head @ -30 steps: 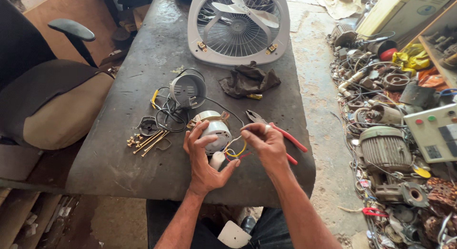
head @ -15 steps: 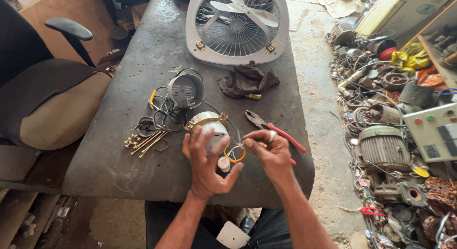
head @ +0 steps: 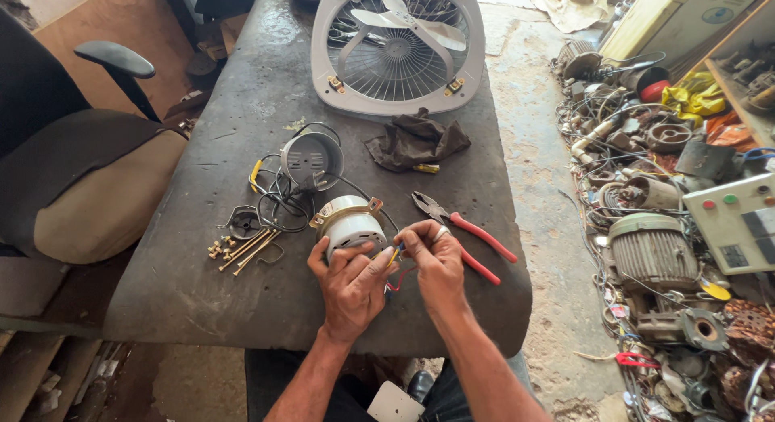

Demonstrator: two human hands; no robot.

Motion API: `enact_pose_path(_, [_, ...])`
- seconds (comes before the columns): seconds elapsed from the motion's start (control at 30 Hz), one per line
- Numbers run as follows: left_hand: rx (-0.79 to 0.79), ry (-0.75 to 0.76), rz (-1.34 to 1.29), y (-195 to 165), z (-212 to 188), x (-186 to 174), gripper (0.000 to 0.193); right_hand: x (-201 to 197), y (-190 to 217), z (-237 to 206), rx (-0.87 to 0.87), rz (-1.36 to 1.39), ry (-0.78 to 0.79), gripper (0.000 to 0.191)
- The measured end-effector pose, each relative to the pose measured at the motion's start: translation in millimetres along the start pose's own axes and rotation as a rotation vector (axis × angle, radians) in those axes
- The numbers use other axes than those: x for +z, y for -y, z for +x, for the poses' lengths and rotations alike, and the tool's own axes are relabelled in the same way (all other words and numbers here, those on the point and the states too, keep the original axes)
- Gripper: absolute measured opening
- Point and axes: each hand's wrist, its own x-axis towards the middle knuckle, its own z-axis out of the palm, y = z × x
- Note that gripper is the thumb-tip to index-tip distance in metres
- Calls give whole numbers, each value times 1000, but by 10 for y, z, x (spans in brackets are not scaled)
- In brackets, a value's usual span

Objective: The person disassembles a small electrical motor on a workbench, using pliers to remove a retaining clip and separate the housing. They manipulate internal wires and components, then reassemble the motor by aligning the housing halves and securing them.

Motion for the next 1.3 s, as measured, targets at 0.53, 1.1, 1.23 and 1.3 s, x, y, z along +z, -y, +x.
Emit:
enact_pose_path(0.53, [-27,31,-81,-6,12,-120,12,-596,517,791,-275,185,-553,15])
enact_pose_path(1.1, [-137,-19,-171,-171,25,53,7,-249,417,-13,-5,-302,419,22])
enact_pose_path(1.23, [-95,-27,-116,-202,48,27,13,-338,564,1,-560,-717,381,20])
enact_pose_path(1.3, [-74,-30,-103,-196,54,13,15,-298,594,-3,-699,-866,311,20])
